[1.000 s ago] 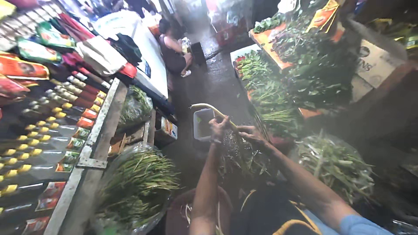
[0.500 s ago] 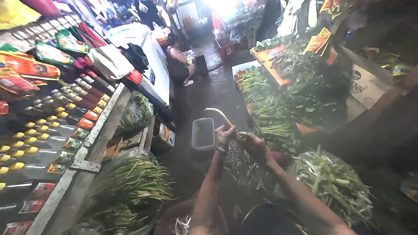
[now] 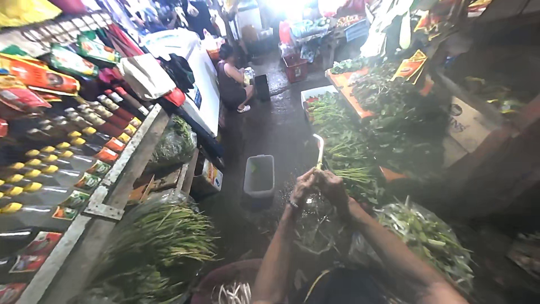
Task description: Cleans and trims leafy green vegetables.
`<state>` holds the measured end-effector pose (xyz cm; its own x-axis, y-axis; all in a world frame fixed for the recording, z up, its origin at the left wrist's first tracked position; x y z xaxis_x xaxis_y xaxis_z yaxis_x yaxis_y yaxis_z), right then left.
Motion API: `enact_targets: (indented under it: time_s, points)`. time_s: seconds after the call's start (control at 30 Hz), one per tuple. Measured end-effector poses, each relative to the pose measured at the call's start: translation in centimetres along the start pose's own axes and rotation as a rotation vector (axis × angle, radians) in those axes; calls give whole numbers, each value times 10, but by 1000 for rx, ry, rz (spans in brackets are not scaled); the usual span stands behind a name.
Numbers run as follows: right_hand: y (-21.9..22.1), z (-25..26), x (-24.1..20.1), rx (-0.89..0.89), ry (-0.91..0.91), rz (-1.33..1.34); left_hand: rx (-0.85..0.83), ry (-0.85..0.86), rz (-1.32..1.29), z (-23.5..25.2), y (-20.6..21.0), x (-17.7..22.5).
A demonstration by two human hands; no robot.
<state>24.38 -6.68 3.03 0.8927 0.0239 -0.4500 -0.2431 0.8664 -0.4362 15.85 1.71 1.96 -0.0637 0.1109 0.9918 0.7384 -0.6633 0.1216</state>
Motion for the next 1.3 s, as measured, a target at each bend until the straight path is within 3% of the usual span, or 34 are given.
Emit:
enact_targets:
  time_s: [0.27,0.53,0.7,0.83,0.97,1.1,1.17,1.23,1.3]
  points:
    - [-9,3,6,-109,63,38,-102,49,263,-7,-5,-12]
    - [-55,64,43,-282,595,124,-294,-50,186,-27,-28,-15]
    - [-117,90,116,7,590,80,-315,-120,113,-45,-63,-30]
    - [-167,100,115,247,705,221,-188,-177,42,-48,-80,-34]
    - [-121,50,131,220,904,711,-59,-173,-13,-42,-63,-27]
    - [-44,-8,86,-40,1161,775,-38,-239,-165,-34,-34,-22]
    - [-19,-26,61,-127,1122,957,-86,-277,-233,-30,-22,-21]
    - [-10,-25,38,-227,968,1240,-194,-287,-277,-24,-16,-20]
    - [-9,-17,22,-319,802,1328,-295,-276,-294,-19,-13,-17]
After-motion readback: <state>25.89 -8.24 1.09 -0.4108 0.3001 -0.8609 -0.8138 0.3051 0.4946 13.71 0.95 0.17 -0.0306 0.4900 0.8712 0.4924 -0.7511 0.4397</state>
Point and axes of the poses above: each hand's wrist, its own z-axis towards the middle knuckle, its own y-axis out of the palm, x = y × z, the point moved 5 cm from there along z, towards the middle knuckle, and after that the axes turned 11 degrees about x, right-handed, at the moved point
